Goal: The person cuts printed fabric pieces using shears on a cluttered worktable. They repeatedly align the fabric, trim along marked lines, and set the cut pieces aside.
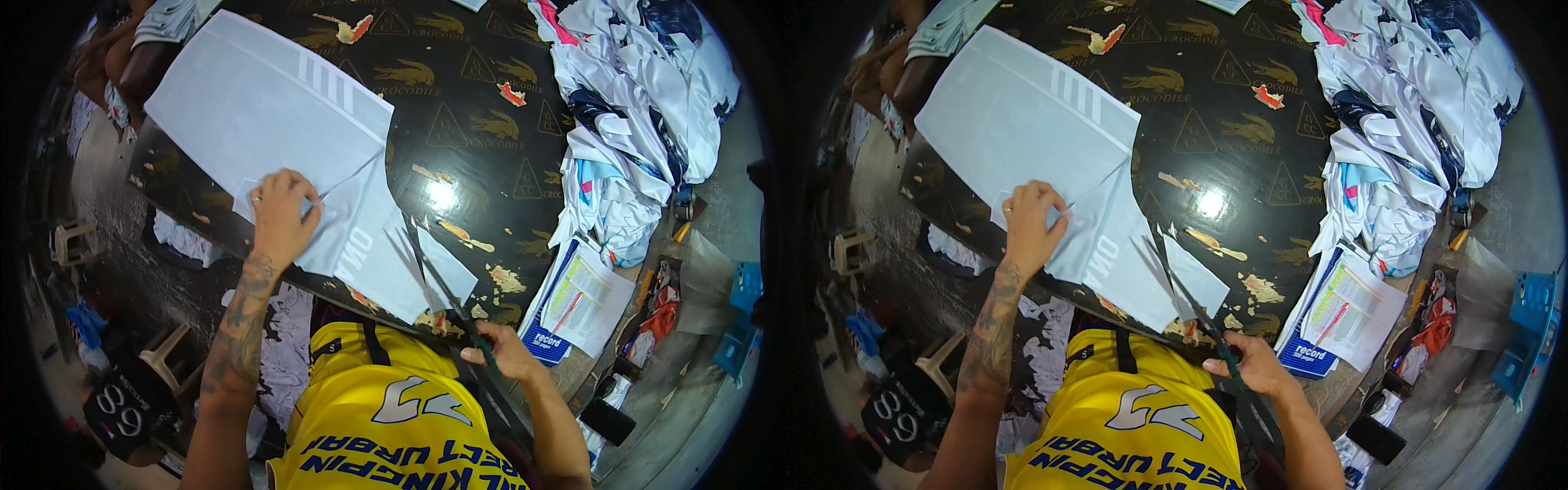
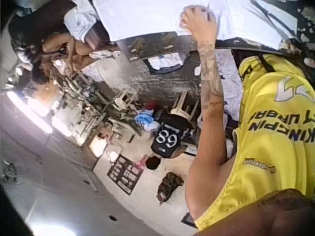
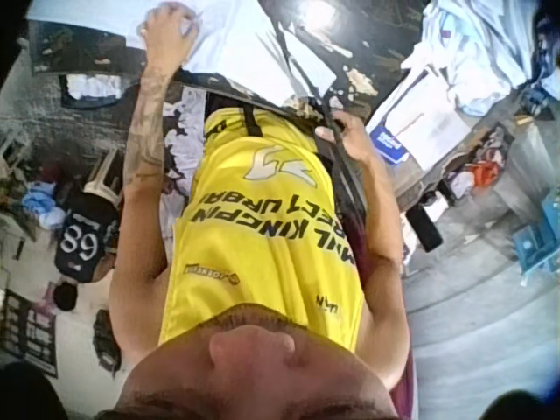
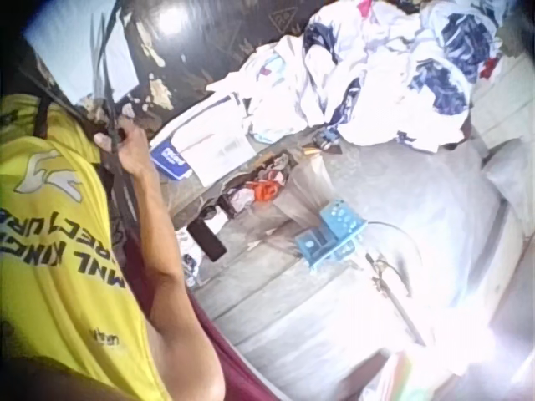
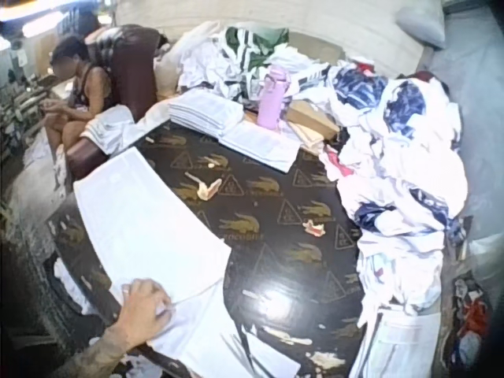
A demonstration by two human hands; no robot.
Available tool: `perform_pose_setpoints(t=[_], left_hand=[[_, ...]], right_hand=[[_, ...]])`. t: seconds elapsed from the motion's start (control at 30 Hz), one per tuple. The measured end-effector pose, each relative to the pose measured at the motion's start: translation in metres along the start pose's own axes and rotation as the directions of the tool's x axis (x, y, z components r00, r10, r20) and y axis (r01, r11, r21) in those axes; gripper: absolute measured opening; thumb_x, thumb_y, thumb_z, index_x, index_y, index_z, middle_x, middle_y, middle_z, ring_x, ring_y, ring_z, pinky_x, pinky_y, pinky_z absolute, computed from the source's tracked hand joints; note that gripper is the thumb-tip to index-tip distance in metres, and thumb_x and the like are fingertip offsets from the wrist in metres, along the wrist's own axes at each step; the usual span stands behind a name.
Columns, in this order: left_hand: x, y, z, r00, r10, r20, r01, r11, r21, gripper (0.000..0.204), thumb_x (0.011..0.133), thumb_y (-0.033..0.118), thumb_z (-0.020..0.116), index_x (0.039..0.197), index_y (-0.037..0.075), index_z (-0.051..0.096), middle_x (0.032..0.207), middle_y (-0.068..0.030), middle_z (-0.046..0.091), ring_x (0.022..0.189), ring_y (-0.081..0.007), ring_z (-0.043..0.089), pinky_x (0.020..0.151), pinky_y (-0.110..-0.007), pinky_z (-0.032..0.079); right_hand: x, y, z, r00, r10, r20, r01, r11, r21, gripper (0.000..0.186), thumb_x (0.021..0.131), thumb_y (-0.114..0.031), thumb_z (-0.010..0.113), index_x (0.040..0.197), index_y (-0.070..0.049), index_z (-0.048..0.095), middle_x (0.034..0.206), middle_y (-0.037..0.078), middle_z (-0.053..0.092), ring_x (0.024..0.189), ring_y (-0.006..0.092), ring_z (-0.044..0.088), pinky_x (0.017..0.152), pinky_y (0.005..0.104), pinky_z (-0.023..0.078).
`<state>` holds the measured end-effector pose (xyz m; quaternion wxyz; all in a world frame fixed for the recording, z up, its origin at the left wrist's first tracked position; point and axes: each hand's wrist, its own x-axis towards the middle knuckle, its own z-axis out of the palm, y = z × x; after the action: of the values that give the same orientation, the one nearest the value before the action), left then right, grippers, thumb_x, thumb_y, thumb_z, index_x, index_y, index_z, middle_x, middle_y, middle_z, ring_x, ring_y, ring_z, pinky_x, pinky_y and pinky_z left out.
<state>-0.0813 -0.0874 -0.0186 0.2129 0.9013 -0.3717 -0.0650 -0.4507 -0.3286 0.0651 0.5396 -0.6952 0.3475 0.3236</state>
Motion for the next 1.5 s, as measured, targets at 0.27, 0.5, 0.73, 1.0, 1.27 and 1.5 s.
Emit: perform_pose_setpoints(t=[0.27,0.5,0.73,1.0,1.27,1.5], left_hand=[[0.002,0.043,0.000,0.973,0.133,0.189,-0.045,0.910,-0.413,0.019,0.094,0.018,0.076,0.111,0.010,0.076,0.102,-0.0050,0.075,0.105,-0.0238,0.066,0.103,-0.044,0.035],[0.006,0.050,0.016,0.944,0.262,0.200,-0.156,0.889,-0.431,0.022,0.095,0.018,0.075,0.116,0.011,0.078,0.100,-0.0034,0.072,0.103,-0.0244,0.063,0.104,-0.045,0.033],[0.010,0.048,0.016,0.923,0.301,0.239,-0.177,0.884,-0.432,0.022,0.097,0.018,0.074,0.118,0.012,0.077,0.103,-0.0027,0.070,0.106,-0.0226,0.061,0.107,-0.046,0.032],[0.026,0.025,0.002,0.912,0.365,0.185,-0.260,0.866,-0.426,0.024,0.090,0.016,0.076,0.112,0.006,0.074,0.114,-0.0066,0.069,0.116,-0.0275,0.061,0.106,-0.045,0.038],[0.036,0.008,0.001,0.845,0.454,0.283,-0.286,0.831,-0.477,0.024,0.090,0.014,0.075,0.112,0.005,0.073,0.122,-0.0071,0.069,0.125,-0.0295,0.060,0.108,-0.046,0.041],[0.045,0.001,-0.004,0.795,0.490,0.359,-0.271,0.815,-0.511,0.023,0.090,0.014,0.075,0.111,0.005,0.074,0.125,-0.0060,0.069,0.127,-0.0281,0.059,0.106,-0.046,0.041]], right_hand=[[0.046,-0.055,0.048,0.995,0.013,-0.094,-0.007,0.998,0.062,0.064,0.086,-0.061,0.085,0.097,-0.001,0.068,0.071,0.011,0.060,0.068,0.0229,0.056,0.068,0.0387,0.047],[0.082,-0.087,0.053,0.980,0.026,-0.195,-0.007,0.995,0.097,0.065,0.085,-0.061,0.086,0.096,0.001,0.070,0.069,0.010,0.060,0.066,0.0203,0.055,0.064,0.0370,0.045],[0.089,-0.096,0.060,0.978,0.118,-0.170,-0.083,0.976,0.200,0.057,0.082,-0.054,0.092,0.092,-0.001,0.074,0.068,0.003,0.062,0.064,0.0119,0.050,0.060,0.0326,0.042],[0.092,-0.095,0.081,0.971,0.146,-0.190,-0.079,0.944,0.322,0.056,0.081,-0.051,0.095,0.092,0.000,0.077,0.070,0.004,0.066,0.063,0.0115,0.054,0.060,0.0309,0.045],[0.098,-0.122,0.094,0.958,0.186,-0.219,-0.106,0.937,0.334,0.057,0.078,-0.054,0.096,0.089,-0.001,0.077,0.069,0.006,0.066,0.063,0.0141,0.056,0.061,0.0321,0.046],[0.112,-0.138,0.099,0.955,0.224,-0.196,-0.128,0.904,0.407,0.056,0.078,-0.052,0.096,0.088,-0.001,0.075,0.067,0.005,0.063,0.063,0.0138,0.054,0.061,0.0326,0.045]])
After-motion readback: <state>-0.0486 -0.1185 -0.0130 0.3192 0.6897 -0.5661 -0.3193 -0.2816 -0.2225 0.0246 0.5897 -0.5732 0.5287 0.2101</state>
